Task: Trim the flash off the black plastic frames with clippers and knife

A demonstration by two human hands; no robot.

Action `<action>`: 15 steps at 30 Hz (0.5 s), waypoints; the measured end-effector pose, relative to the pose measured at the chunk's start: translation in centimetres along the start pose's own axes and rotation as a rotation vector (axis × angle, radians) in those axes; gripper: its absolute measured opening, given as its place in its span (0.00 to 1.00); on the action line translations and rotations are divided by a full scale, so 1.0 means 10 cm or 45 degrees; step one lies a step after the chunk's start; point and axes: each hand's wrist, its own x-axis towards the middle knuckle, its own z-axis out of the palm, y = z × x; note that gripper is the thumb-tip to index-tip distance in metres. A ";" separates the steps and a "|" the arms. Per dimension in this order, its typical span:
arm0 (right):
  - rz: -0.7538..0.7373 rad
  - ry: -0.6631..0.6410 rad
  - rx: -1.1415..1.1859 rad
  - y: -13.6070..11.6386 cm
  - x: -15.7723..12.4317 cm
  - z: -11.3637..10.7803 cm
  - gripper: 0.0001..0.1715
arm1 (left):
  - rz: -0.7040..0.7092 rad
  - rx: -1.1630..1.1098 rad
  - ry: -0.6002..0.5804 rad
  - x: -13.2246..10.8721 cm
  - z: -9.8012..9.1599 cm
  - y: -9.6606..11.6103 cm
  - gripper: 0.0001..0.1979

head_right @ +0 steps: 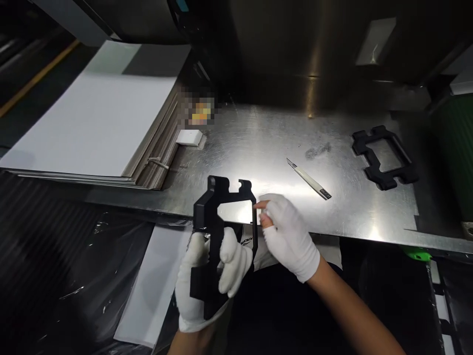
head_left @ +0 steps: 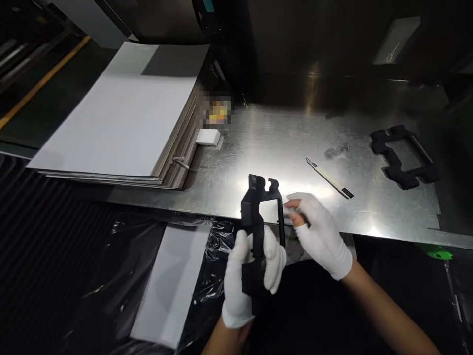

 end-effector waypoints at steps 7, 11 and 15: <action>0.389 0.126 -0.204 0.29 -0.03 -0.43 0.15 | -0.047 0.286 0.392 -0.34 -0.19 -0.09 0.18; 0.084 -0.400 -0.554 0.13 0.67 0.00 0.17 | -0.020 0.425 0.501 -0.56 -0.31 -0.18 0.22; -0.278 -0.573 -0.971 -0.02 1.88 0.97 0.09 | -0.082 0.566 0.685 -0.89 -0.46 -0.36 0.30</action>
